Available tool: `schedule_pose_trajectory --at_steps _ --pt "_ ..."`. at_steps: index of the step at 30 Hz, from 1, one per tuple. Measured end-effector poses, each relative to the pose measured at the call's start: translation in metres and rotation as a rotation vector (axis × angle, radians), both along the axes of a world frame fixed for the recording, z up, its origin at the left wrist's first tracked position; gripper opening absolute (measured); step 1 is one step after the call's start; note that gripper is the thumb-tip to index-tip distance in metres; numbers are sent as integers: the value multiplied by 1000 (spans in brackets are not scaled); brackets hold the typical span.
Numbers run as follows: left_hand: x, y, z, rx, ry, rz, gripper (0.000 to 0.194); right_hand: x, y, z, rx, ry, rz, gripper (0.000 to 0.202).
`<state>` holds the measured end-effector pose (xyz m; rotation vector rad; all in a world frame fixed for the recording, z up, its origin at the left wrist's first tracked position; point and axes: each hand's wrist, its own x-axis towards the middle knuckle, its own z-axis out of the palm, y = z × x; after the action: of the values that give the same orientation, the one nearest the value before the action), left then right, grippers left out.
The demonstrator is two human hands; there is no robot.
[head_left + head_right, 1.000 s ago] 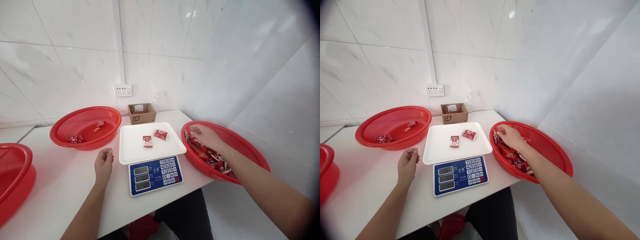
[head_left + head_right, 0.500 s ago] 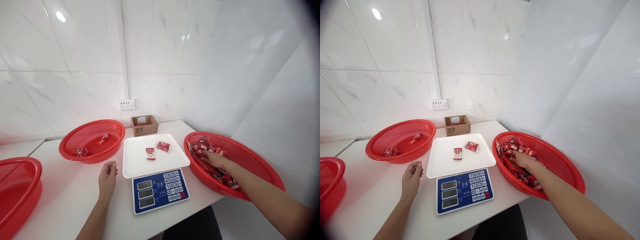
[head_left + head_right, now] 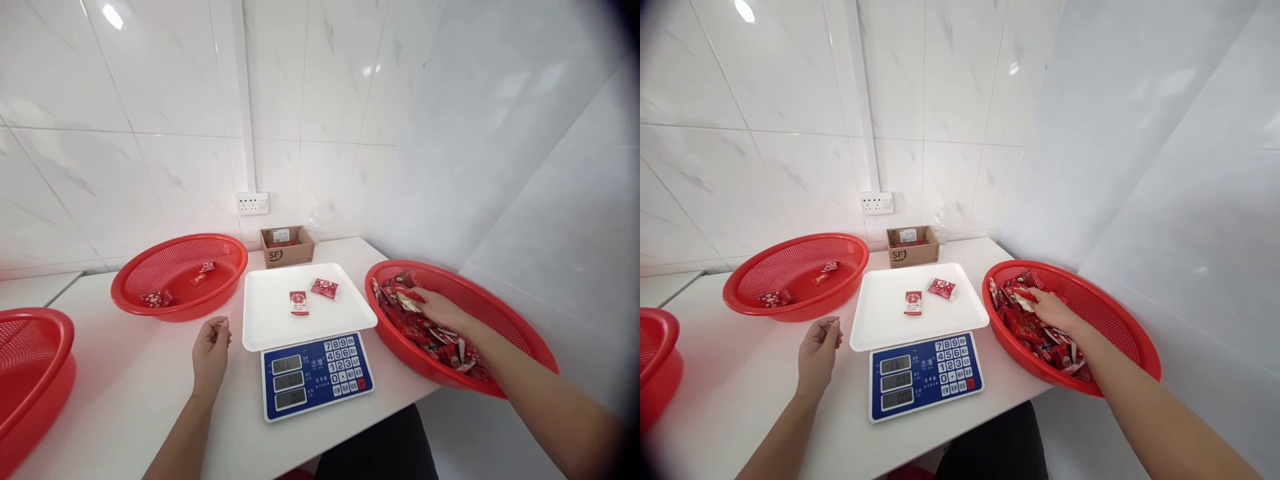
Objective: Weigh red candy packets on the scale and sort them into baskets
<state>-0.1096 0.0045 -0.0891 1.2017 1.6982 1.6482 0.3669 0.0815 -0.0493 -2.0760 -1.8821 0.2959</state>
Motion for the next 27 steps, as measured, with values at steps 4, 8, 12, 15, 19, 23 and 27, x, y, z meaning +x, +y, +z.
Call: schedule_pose_trajectory --at_steps 4,8,12,15,19,23,27 --pt "1 0 2 1 -9 9 27 -5 -14 10 -29 248 -62 42" --pt "1 1 2 15 -10 14 26 -24 -33 23 54 785 -163 36" --pt "0 0 5 68 -40 49 23 -50 -53 38 185 889 -126 26" --pt "1 -2 11 127 -68 99 19 -80 -61 44 276 647 -20 30" --pt "3 -5 29 195 -100 144 17 -132 -61 41 445 406 286 35" --pt "9 -13 54 200 -20 48 16 -165 -60 34 431 291 518 39" --pt "23 -19 79 120 241 -160 21 -159 -78 27 448 340 426 34"
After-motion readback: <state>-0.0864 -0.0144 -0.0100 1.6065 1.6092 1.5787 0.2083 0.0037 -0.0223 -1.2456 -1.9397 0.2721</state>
